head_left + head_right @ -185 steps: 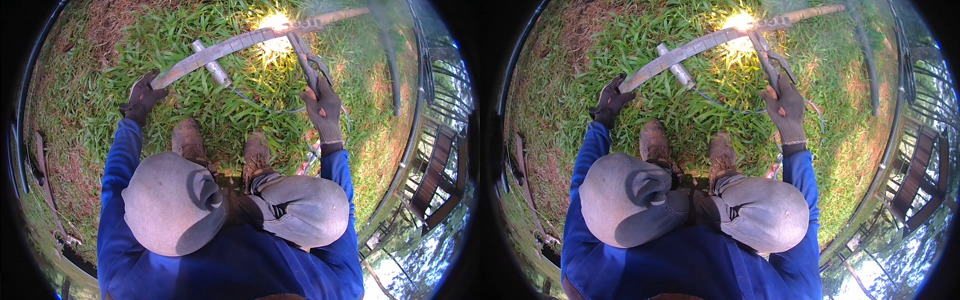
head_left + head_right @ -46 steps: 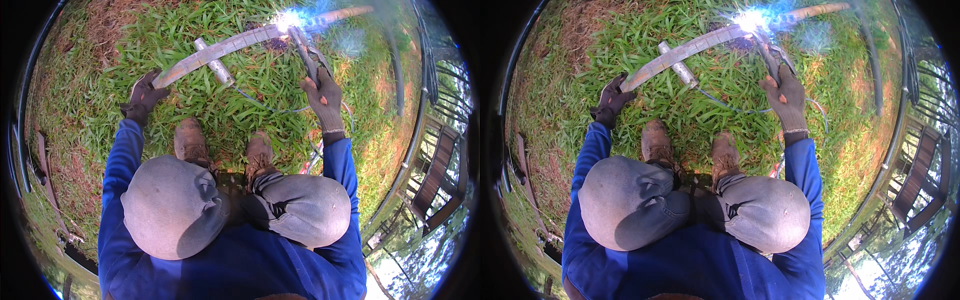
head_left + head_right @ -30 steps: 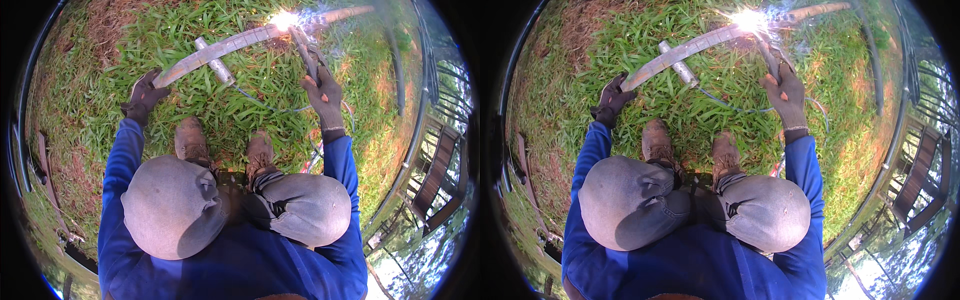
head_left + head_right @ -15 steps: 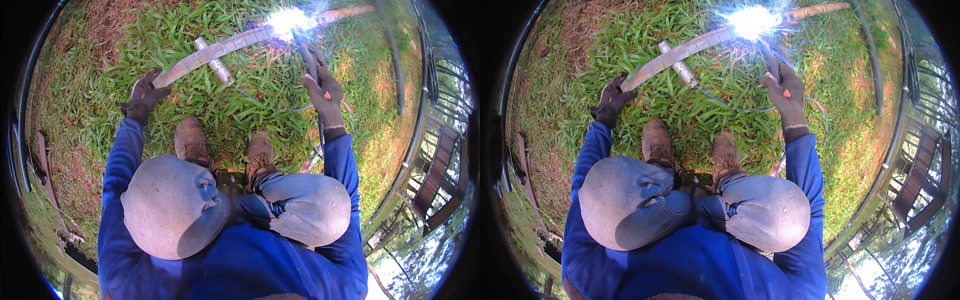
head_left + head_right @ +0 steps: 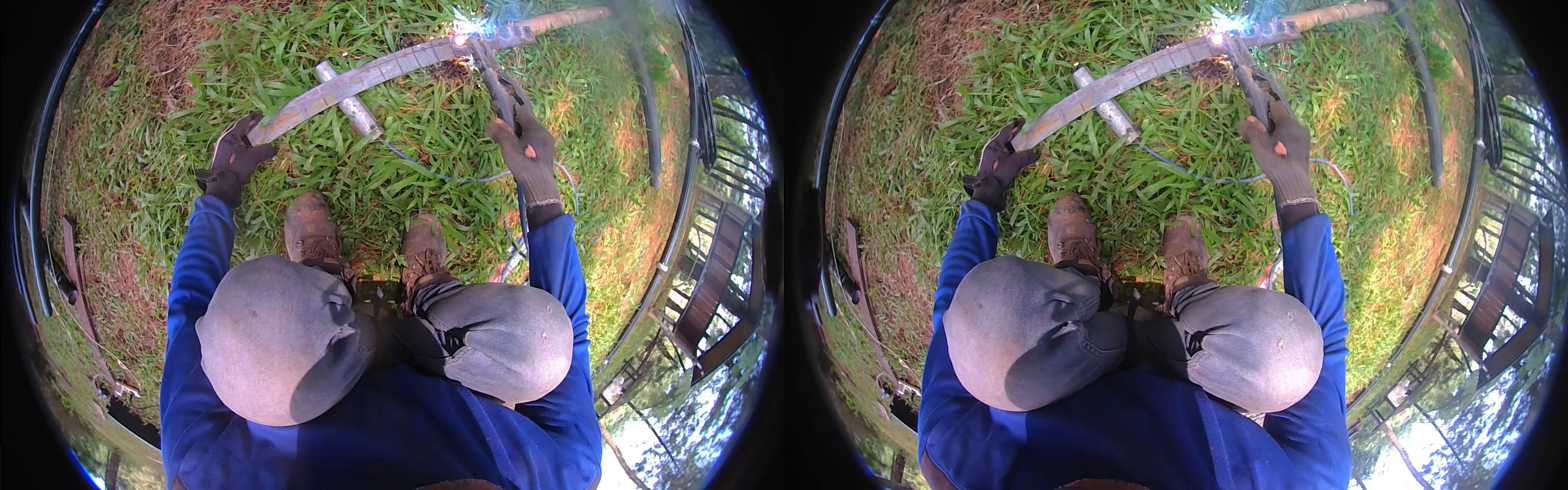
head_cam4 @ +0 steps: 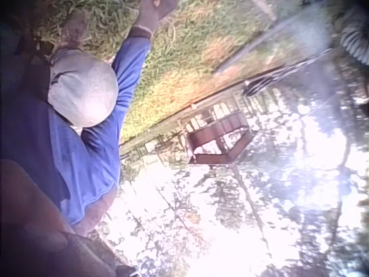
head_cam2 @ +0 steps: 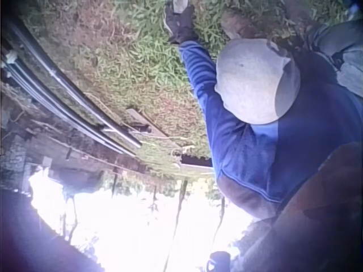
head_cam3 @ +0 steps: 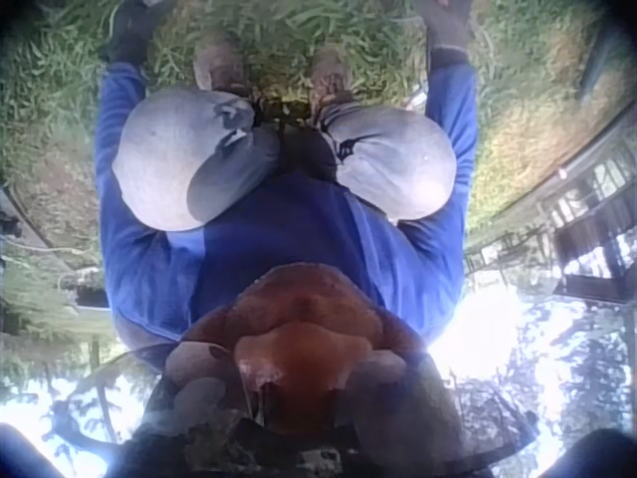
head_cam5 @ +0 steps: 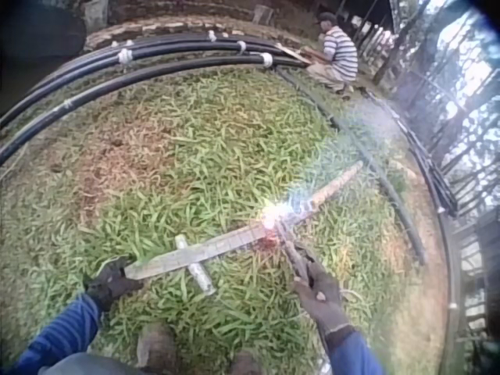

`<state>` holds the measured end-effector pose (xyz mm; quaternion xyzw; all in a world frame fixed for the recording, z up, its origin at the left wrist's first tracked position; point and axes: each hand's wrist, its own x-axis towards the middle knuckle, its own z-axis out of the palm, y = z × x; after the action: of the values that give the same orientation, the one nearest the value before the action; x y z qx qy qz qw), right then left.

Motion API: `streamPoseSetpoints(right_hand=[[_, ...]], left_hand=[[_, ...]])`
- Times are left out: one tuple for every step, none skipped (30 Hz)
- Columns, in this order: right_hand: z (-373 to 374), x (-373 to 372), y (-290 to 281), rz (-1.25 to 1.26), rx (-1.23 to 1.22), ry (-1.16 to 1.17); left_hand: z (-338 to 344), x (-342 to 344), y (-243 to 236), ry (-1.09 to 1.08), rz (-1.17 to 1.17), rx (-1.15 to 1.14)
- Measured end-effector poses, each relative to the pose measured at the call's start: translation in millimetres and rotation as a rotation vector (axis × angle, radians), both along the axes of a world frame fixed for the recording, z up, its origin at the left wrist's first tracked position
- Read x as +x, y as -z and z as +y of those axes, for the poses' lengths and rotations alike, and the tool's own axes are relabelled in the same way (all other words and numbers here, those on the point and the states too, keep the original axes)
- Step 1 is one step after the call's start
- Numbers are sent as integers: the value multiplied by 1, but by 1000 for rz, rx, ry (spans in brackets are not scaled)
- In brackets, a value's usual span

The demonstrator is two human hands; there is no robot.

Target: The person welds marked spots on a curved metal bar using an electrode holder, inserts a new welding rod into the holder clamp, and welds along the metal bar.

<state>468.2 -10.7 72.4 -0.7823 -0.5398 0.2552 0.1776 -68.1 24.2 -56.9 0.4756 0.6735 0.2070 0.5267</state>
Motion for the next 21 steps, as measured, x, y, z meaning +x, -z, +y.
streamPoseSetpoints(right_hand=[[1, -1, 2, 7, 28, -4], [2, -1, 4, 13, 56, -8], [2, -1, 3, 32, 50, 6], [2, -1, 3, 51, 44, 18], [1, -1, 2, 33, 30, 8], [0, -2, 0, 15, 16, -2], [-1, -1, -3, -41, -5, -34], [-1, -1, -6, -96, -27, -65], [-2, -3, -8, -73, -6, -69], [-3, -5, -10, -49, 15, -71], [-3, -7, -12, -25, 37, -74], [-2, -9, -13, -26, 49, -78], [-1, -10, -14, -27, 61, -83], [0, -12, -15, -27, 40, -57], [1, -15, -14, -3, 179, -127], [1, -15, -15, -23, 172, -146], [1, -15, -16, -40, 97, -110], [1, -15, -17, -21, 62, -99], [2, -16, -16, -47, 99, -113], [2, -17, -15, -38, 176, -152], [3, -18, -14, -30, 184, -139]], left_hand=[[0, 0, 0, 12, 28, -12], [0, 0, 1, 8, 25, -13], [1, 0, 1, 5, 23, -14], [1, -1, 2, -6, 12, -18], [1, -2, 3, -1, 17, -7], [0, -3, 5, -1, 10, -2], [0, -4, 7, -1, 4, 3], [-1, -4, 10, -5, -26, 22], [-1, -5, 13, -8, -55, 41], [-2, -6, 16, -11, -85, 60], [-2, -6, 18, -18, -89, 58], [-3, -7, 20, -26, -93, 56], [-3, -7, 21, -34, -97, 55], [-3, -8, 22, -27, -88, 63], [-3, -9, 21, -20, -78, 70], [-3, -9, 20, -21, -80, 77], [-3, -9, 19, -1, -64, 85], [-3, -9, 17, 9, -60, 94], [-2, -9, 15, 14, -40, 96], [-2, -9, 14, 27, -34, 99], [-2, -9, 12, 34, -13, 96]])
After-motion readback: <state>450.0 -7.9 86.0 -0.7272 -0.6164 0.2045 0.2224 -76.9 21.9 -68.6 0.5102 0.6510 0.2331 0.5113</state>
